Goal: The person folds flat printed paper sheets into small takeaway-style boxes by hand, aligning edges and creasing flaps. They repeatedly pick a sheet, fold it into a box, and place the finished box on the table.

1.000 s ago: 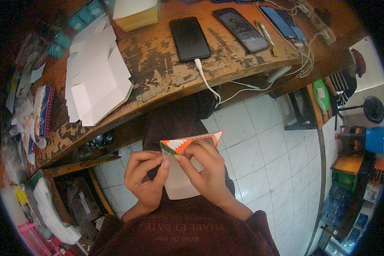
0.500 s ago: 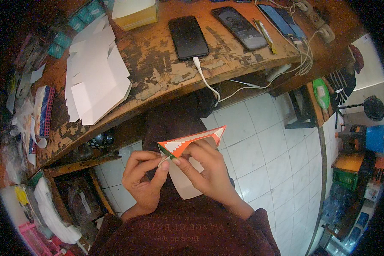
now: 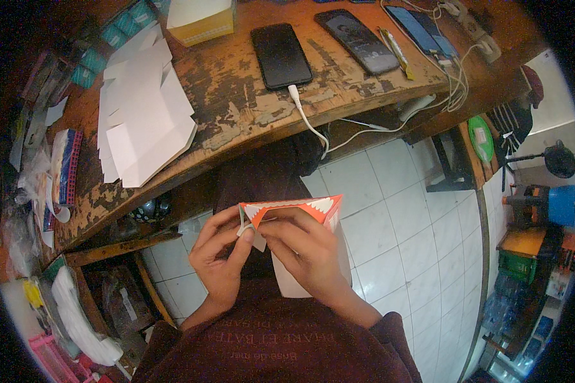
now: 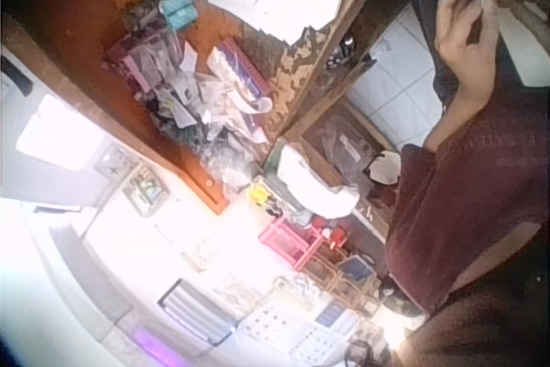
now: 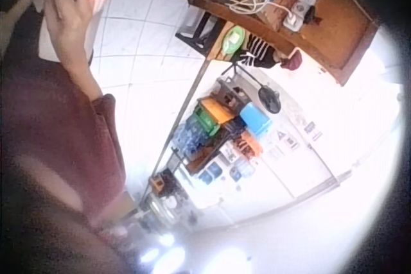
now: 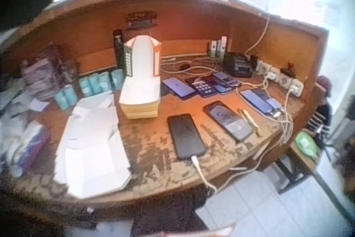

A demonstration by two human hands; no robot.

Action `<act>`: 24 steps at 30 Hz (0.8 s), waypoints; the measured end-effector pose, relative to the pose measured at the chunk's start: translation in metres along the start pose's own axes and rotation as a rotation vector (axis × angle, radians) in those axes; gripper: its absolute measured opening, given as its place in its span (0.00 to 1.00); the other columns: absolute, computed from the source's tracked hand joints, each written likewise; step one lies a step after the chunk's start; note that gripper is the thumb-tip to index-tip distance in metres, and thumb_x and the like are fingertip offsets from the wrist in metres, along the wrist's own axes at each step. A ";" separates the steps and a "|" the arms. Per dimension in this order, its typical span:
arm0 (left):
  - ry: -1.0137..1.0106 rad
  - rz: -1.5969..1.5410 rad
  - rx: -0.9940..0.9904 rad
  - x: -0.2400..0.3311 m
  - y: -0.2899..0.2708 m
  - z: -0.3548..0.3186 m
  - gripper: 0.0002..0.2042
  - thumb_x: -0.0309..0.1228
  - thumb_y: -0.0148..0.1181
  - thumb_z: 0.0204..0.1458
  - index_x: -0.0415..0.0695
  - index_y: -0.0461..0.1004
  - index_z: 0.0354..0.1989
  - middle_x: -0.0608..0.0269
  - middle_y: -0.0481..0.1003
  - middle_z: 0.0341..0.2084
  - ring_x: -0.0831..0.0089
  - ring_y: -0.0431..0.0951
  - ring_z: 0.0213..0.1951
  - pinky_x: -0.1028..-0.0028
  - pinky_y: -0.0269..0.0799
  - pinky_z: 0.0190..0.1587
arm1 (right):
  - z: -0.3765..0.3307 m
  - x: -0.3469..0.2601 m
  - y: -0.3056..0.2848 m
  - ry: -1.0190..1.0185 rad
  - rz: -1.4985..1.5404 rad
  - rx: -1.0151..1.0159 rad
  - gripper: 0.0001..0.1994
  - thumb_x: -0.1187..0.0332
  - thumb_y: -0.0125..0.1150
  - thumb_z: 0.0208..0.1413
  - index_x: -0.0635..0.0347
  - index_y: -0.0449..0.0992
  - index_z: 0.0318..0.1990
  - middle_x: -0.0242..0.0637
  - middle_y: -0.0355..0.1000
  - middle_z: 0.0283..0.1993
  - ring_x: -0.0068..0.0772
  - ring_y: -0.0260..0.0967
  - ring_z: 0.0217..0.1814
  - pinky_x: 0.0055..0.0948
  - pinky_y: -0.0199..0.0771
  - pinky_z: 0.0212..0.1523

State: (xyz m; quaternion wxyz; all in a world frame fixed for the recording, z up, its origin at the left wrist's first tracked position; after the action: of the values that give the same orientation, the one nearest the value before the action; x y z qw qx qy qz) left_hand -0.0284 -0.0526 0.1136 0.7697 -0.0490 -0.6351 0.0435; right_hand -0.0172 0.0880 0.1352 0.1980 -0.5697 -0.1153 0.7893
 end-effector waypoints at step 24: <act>-0.129 -0.284 0.043 -0.048 -0.014 -0.023 0.21 0.22 0.65 0.44 0.32 0.64 0.46 0.42 0.73 0.43 0.65 0.77 0.42 0.73 0.73 0.45 | -0.020 0.014 0.040 -0.057 -0.043 -0.244 0.11 0.77 0.58 0.47 0.64 0.70 0.40 0.44 0.71 0.35 0.44 0.71 0.37 0.35 0.70 0.36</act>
State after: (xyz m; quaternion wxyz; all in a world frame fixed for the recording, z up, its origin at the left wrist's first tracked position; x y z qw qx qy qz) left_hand -0.0150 -0.0736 0.0642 0.7266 0.0604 -0.6827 -0.0492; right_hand -0.0091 0.0579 0.1000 0.1405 -0.5645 -0.2282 0.7807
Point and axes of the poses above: each hand's wrist, its own z-axis towards the middle knuckle, its own y-axis out of the palm, x = y × z, the point moved 7 cm from there along z, towards the middle knuckle
